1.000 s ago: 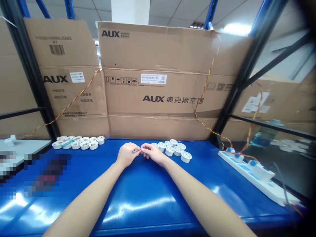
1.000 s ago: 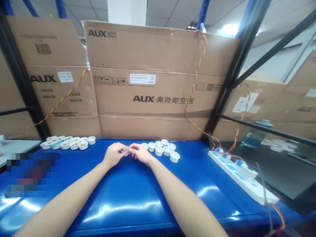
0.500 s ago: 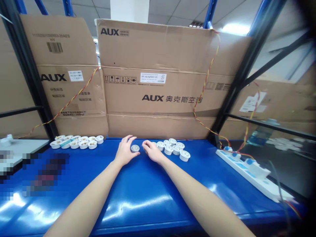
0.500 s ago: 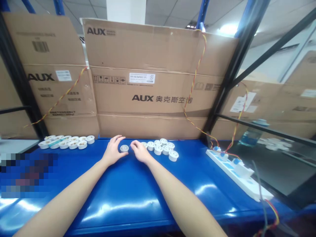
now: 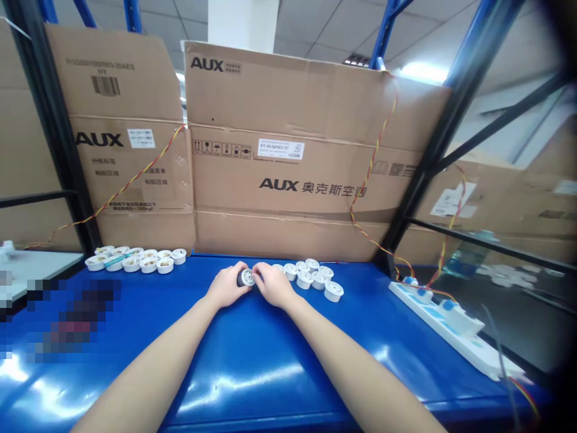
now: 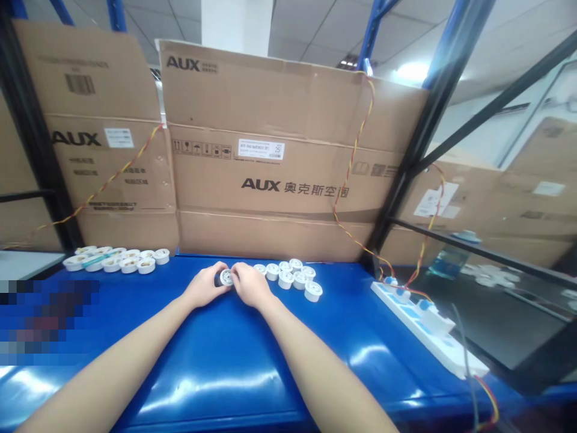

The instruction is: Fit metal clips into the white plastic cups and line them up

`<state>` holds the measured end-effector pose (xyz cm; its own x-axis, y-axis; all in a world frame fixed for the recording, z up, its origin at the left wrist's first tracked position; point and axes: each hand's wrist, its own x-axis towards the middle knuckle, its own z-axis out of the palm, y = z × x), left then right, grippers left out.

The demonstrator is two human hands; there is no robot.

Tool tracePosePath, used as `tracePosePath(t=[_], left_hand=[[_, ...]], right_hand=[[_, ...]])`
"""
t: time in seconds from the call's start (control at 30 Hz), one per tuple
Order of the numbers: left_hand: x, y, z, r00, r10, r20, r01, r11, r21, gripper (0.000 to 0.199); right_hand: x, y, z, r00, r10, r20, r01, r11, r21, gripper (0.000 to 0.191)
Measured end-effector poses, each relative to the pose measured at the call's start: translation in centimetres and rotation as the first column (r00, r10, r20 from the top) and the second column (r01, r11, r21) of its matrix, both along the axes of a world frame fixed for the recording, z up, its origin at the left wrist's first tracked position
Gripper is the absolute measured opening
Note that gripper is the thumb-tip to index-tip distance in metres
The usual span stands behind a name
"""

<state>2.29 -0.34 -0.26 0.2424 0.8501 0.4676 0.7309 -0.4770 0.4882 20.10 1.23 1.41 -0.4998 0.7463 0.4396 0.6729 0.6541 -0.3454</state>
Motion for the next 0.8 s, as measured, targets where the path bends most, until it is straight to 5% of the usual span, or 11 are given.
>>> tracePosePath(t=[0.2, 0.33, 0.63, 0.8], left_hand=[[0.1, -0.2, 0.4, 0.999, -0.023, -0.027, 0.023, 1.000, 0.019, 0.030], [0.1, -0.5, 0.6, 0.999, -0.023, -0.036, 0.024, 0.999, 0.030, 0.032], [0.2, -0.6, 0.5, 0.995, -0.079, -0.056, 0.081, 0.996, 0.035, 0.036], [0.5, -0.8, 0.7, 0.994, -0.094, -0.048, 0.096, 0.995, 0.040, 0.036]], right_hand=[[-0.1, 0.3, -0.5, 0.999, 0.012, -0.048, -0.012, 1.000, -0.015, 0.013], [-0.1, 0.8, -1.0, 0.971, 0.052, -0.232, -0.093, 0.981, -0.171, 0.014], [0.6, 1.8, -1.9, 0.842, -0.002, -0.539, -0.327, 0.792, -0.515, 0.024], [0.4, 1.6, -1.6, 0.785, -0.033, -0.618, -0.393, 0.745, -0.539, 0.023]])
